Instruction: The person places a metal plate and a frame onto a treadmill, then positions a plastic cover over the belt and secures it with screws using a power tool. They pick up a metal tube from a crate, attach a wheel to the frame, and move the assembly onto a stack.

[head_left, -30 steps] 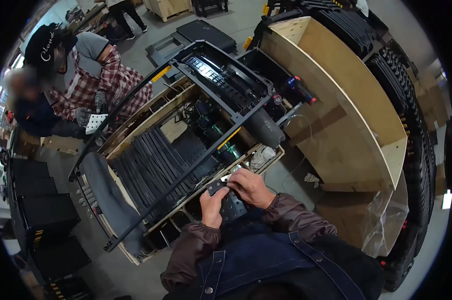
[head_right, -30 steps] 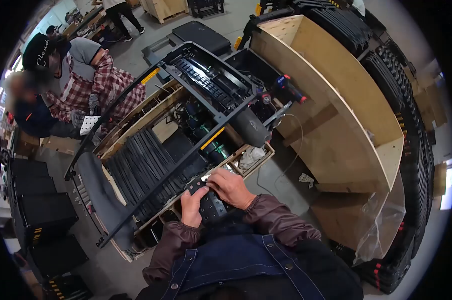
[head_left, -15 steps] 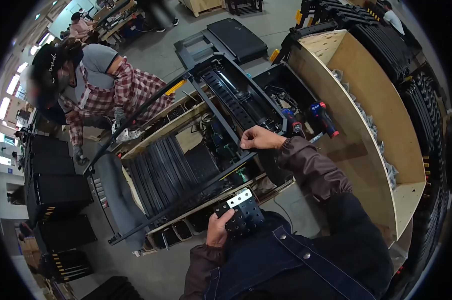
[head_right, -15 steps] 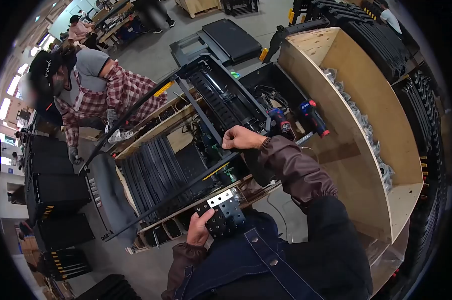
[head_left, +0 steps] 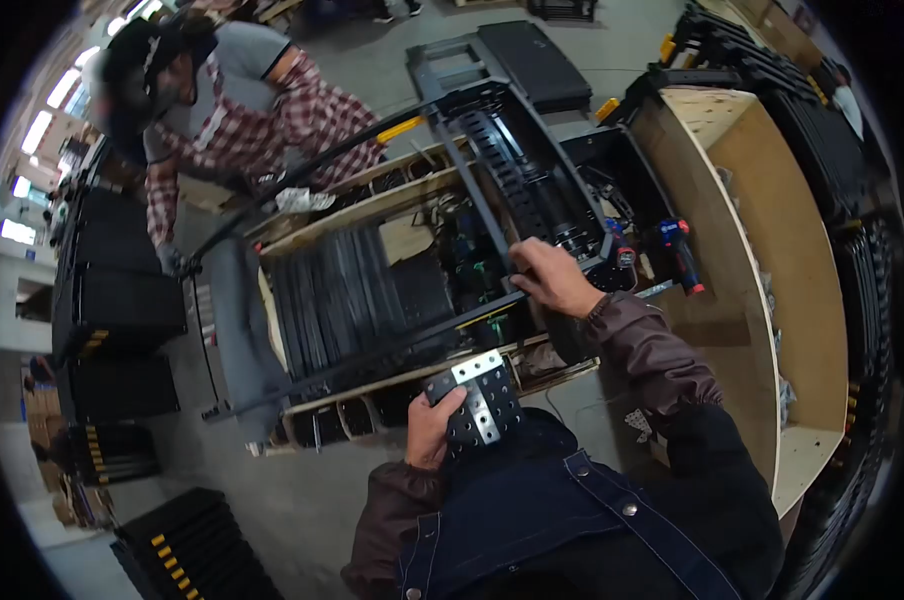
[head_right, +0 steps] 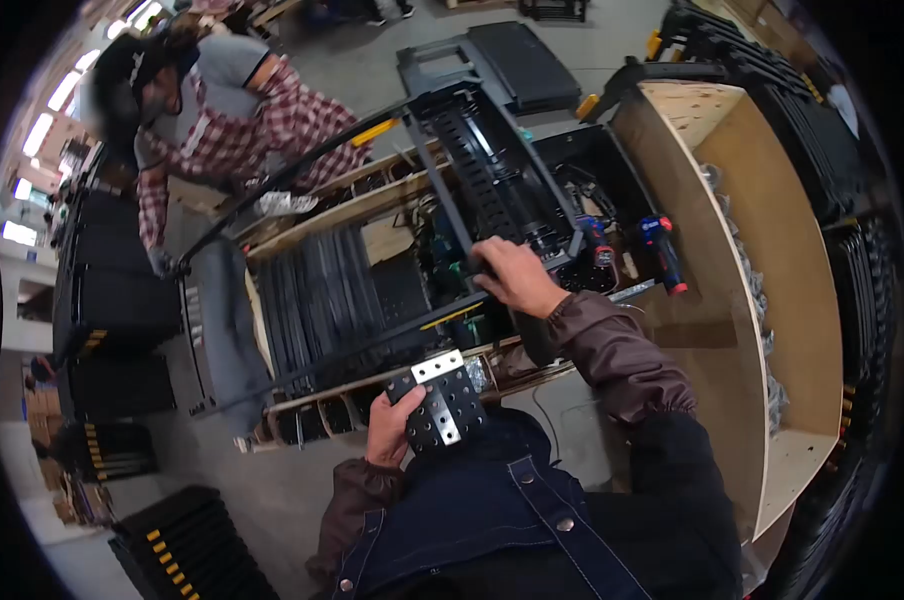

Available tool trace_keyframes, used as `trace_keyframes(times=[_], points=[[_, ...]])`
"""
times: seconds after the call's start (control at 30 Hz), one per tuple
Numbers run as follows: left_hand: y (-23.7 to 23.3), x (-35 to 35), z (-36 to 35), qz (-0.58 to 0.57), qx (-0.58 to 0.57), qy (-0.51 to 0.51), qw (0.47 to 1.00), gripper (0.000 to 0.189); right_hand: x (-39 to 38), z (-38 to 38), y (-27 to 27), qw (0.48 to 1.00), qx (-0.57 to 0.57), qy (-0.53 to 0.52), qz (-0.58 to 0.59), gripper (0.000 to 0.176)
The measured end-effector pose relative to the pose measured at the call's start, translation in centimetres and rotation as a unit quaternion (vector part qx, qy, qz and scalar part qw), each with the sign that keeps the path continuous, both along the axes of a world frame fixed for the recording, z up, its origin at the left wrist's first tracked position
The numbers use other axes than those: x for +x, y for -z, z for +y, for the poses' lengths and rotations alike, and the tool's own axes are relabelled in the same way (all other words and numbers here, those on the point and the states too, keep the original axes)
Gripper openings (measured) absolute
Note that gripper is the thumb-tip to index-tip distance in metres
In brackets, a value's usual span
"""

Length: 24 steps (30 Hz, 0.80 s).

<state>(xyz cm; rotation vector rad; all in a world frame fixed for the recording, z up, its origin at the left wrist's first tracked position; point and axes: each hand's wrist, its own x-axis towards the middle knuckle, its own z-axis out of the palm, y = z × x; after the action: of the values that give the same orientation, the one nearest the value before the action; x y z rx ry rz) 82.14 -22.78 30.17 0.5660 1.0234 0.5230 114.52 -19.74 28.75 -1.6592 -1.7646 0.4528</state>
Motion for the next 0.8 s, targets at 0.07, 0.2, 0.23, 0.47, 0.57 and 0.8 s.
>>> trace_keyframes(times=[0.07, 0.2, 0.23, 0.47, 0.57, 0.8], points=[[-0.4, -0.2, -0.1, 0.027, 0.026, -0.019, 0.999, 0.021, -2.8, 0.0, -3.0, 0.974, 0.146, 0.039, -0.172, 0.046], [0.4, -1.4, 0.1, 0.084, 0.129, -0.024, 0.988, 0.013, -12.3, -2.5, -2.6, 0.989, 0.049, -0.053, 0.132, 0.019], [-0.4, -1.4, 0.4, 0.093, 0.139, -0.026, 0.986, 0.012, -14.2, -3.0, -2.7, 0.988, 0.018, -0.032, 0.147, 0.018], [0.1, -6.2, 1.9, 0.252, 0.37, -0.067, 0.892, 0.021, -24.3, -1.4, -0.4, 0.957, -0.018, 0.036, 0.287, 0.02], [0.2, -9.4, 3.5, 0.259, 0.406, -0.092, 0.871, 0.02, -27.8, 0.5, 0.4, 0.954, -0.022, 0.044, 0.294, 0.022], [0.9, -19.2, 5.5, 0.283, 0.508, -0.134, 0.803, 0.009, -39.0, 1.9, -0.6, 0.94, -0.042, 0.071, 0.33, 0.019]])
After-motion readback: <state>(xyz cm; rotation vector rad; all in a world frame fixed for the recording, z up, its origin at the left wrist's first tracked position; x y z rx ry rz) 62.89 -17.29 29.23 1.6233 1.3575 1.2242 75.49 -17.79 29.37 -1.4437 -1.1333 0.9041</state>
